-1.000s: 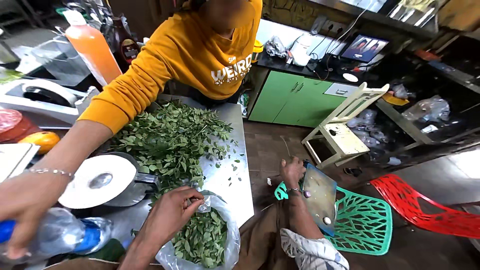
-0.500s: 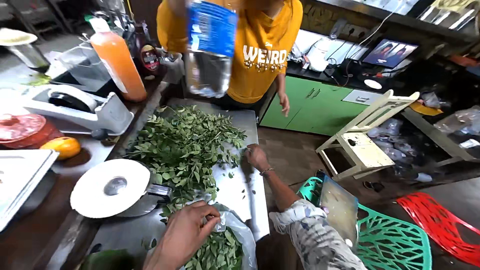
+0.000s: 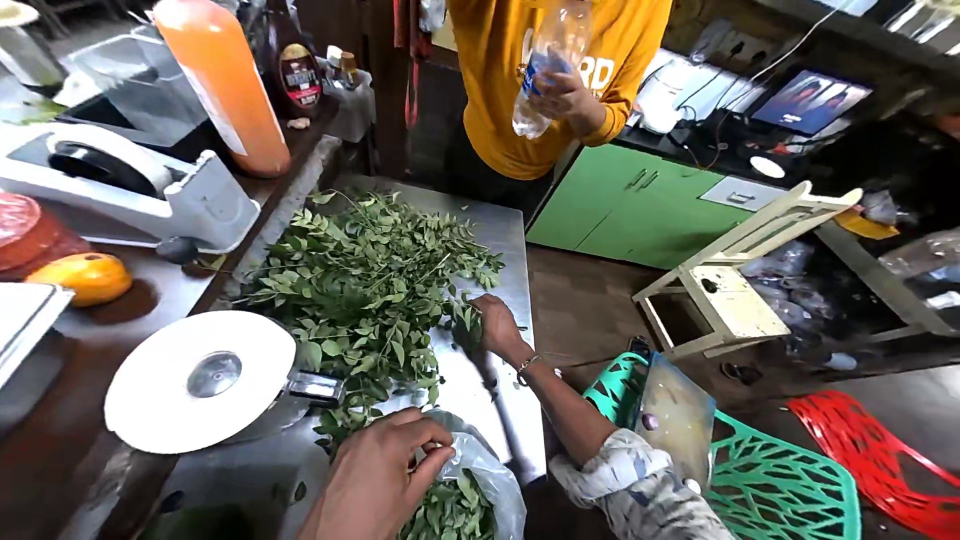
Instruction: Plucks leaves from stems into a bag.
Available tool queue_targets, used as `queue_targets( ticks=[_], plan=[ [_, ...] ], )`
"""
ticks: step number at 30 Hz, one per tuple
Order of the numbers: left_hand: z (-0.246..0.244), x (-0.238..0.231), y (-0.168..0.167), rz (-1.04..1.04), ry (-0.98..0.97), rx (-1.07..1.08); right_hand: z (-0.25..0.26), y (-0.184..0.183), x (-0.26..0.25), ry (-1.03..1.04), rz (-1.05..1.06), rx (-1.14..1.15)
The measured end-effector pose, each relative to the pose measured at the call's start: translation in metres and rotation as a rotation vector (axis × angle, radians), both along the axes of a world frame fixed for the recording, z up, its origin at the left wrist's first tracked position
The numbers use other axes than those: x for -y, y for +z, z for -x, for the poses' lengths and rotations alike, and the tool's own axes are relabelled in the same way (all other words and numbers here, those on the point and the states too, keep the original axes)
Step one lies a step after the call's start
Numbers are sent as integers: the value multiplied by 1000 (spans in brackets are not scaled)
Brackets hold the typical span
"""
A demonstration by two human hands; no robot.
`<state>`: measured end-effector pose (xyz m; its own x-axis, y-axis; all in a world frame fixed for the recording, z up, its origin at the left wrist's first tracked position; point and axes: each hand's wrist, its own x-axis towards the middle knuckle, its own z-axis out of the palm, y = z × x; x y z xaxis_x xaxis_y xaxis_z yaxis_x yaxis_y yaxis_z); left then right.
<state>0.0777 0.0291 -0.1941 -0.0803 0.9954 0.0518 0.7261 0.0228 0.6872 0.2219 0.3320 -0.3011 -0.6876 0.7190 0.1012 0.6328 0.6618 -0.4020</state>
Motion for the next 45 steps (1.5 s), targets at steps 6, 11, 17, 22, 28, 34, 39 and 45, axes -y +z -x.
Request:
queue_targets(
  ticks=[6, 11, 17, 22, 28, 34, 39, 45],
  plan=[
    [4, 0, -3, 12, -1, -7, 39, -15, -36, -27, -16, 145],
    [3, 0, 0, -6, -4, -3, 13, -17, 28, 5, -75, 172],
    [-2, 2, -2, -27, -42, 0, -39, 0, 24, -55, -56, -5],
    [-1, 1, -3, -6, -21, -22, -55, -3, -20, -428, 108, 223],
    [-1, 1, -4, -22, -23, -28, -44, -4, 44, -252, 215, 149],
    [-1, 0, -3, 2, -32, -27, -30, 6, 35, -259, 73, -72],
    [2, 1, 1, 24, -5, -12, -15, -21, 42, -239, 63, 127],
    [-1, 1, 0, -4, -32, -4, 11, -7, 70, -6, 19, 50]
  ],
)
